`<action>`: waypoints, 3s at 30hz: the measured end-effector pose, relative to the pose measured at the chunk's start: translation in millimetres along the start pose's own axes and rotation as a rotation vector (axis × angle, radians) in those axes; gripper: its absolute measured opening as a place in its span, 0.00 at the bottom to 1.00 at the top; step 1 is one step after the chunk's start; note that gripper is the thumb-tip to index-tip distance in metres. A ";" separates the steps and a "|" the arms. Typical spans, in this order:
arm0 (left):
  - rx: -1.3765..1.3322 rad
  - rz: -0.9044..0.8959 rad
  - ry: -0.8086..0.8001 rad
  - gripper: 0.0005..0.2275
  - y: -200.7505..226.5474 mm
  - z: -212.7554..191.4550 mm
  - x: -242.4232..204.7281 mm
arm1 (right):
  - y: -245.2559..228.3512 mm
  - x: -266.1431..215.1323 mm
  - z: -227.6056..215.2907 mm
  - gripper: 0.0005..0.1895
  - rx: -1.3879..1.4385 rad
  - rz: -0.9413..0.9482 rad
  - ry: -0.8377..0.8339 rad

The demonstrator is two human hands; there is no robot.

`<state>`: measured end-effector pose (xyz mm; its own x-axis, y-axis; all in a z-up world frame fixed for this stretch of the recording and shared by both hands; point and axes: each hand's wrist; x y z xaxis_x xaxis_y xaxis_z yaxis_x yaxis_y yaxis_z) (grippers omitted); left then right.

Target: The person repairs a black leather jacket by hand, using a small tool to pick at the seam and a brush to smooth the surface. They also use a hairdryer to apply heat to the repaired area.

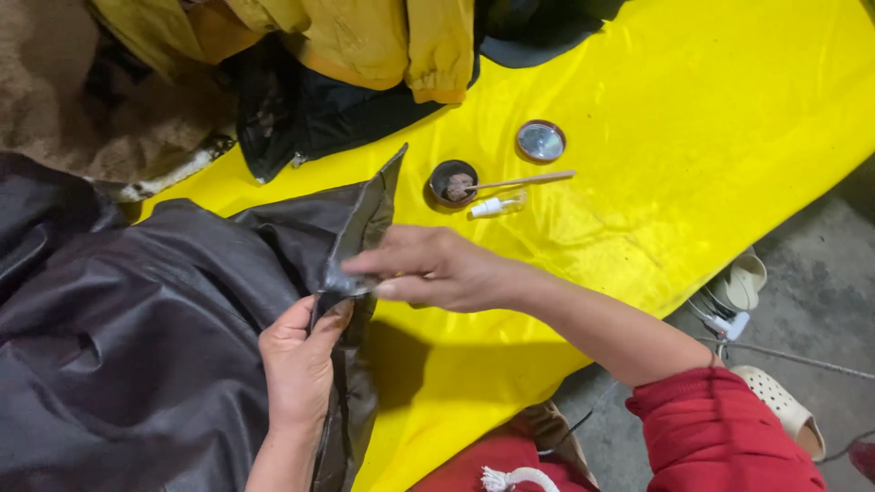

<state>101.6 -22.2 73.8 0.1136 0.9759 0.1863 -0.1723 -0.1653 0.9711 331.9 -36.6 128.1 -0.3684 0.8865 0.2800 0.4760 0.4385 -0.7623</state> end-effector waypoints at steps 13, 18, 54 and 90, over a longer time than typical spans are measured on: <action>0.144 0.046 -0.126 0.07 7.7 -6.3 0.1 | 46.9 13.8 56.4 0.20 0.025 -0.207 0.199; 0.211 0.054 -0.159 0.05 9.1 -3.0 -2.8 | 52.0 12.0 61.5 0.16 -0.044 -0.219 0.314; -0.040 -0.179 -0.008 0.08 5.9 -2.3 1.1 | 28.0 31.8 25.8 0.29 -0.037 0.340 0.278; -0.036 -0.045 -0.067 0.05 -12.6 -6.8 -0.4 | 36.5 28.5 59.4 0.16 0.257 0.202 0.236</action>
<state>97.1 -19.6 60.5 0.1868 0.9704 0.1529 -0.2001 -0.1148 0.9730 291.3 -4.1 73.6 -0.0797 0.9738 0.2131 0.2935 0.2273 -0.9285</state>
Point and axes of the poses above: each hand's wrist, its own x-axis towards the middle knuckle, its own z-axis out of the palm, y = z × x, and after that the axes turned 12 degrees about z, right-handed
